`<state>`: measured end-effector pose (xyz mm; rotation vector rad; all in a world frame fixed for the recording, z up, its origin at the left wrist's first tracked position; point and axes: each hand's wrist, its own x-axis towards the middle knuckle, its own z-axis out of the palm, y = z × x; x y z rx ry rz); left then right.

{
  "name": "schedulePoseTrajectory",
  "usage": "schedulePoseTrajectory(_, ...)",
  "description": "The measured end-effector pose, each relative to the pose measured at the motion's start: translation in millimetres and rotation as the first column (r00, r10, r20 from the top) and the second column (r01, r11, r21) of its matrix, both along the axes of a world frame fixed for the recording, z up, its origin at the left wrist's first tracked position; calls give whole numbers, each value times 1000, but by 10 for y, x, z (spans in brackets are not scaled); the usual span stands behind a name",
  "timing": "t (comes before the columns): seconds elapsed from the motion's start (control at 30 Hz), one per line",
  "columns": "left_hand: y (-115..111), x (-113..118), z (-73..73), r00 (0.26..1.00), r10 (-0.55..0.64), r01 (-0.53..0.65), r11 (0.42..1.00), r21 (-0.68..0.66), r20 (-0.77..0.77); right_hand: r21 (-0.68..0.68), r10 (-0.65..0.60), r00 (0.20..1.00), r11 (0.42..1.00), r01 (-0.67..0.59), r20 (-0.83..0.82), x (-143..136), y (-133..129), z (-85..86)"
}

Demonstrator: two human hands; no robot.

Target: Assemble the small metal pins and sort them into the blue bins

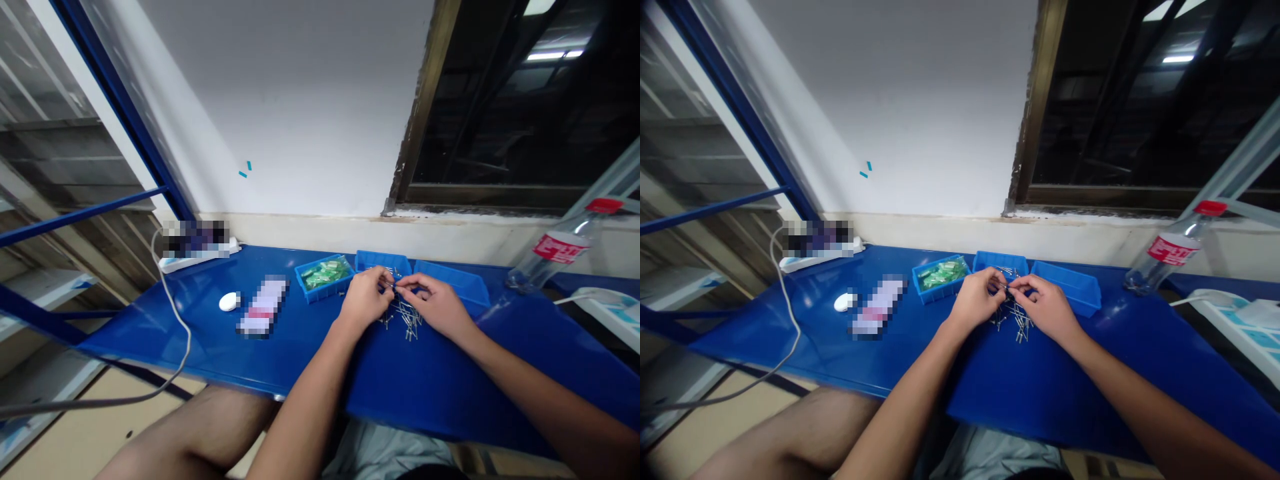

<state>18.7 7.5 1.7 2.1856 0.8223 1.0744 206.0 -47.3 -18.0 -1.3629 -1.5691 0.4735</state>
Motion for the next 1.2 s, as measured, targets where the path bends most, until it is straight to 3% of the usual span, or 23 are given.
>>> schedulePoseTrajectory(0.23, -41, -7, 39, 994, -65, 74, 993, -91, 92, -36, -14, 996, 999, 18, 92, -19, -13, -3)
schedulePoseTrajectory(0.43, -94, 25, 68, 997, -21, 30, 992, -124, 75, 28, 32, 997, 999, -30, -77, -49, -20, -3)
schedulePoseTrajectory(0.57, -132, 17, 117, 1000, -24, 23, 976, -214, -1, 25, -26, 997, 999, 28, -79, -29, -41, 21)
schedulePoseTrajectory(0.83, -106, -7, 125, 999, 31, -18, 955, -296, 40, 98, -134, 990, 987, 129, 49, -17, -76, 79)
schedulePoseTrajectory(0.93, -89, 13, 78, 996, -43, 67, 949, -307, 84, 118, -98, 993, 989, 90, 60, -25, -68, 62)
schedulePoseTrajectory(1.07, -62, 31, 18, 974, -75, 143, 938, -317, 216, 43, -27, 1000, 999, 27, -2, -34, -39, 3)
schedulePoseTrajectory(1.2, -29, 25, 3, 970, -36, 111, 945, -306, 241, -27, 12, 995, 1000, -14, -101, -40, -28, -6)
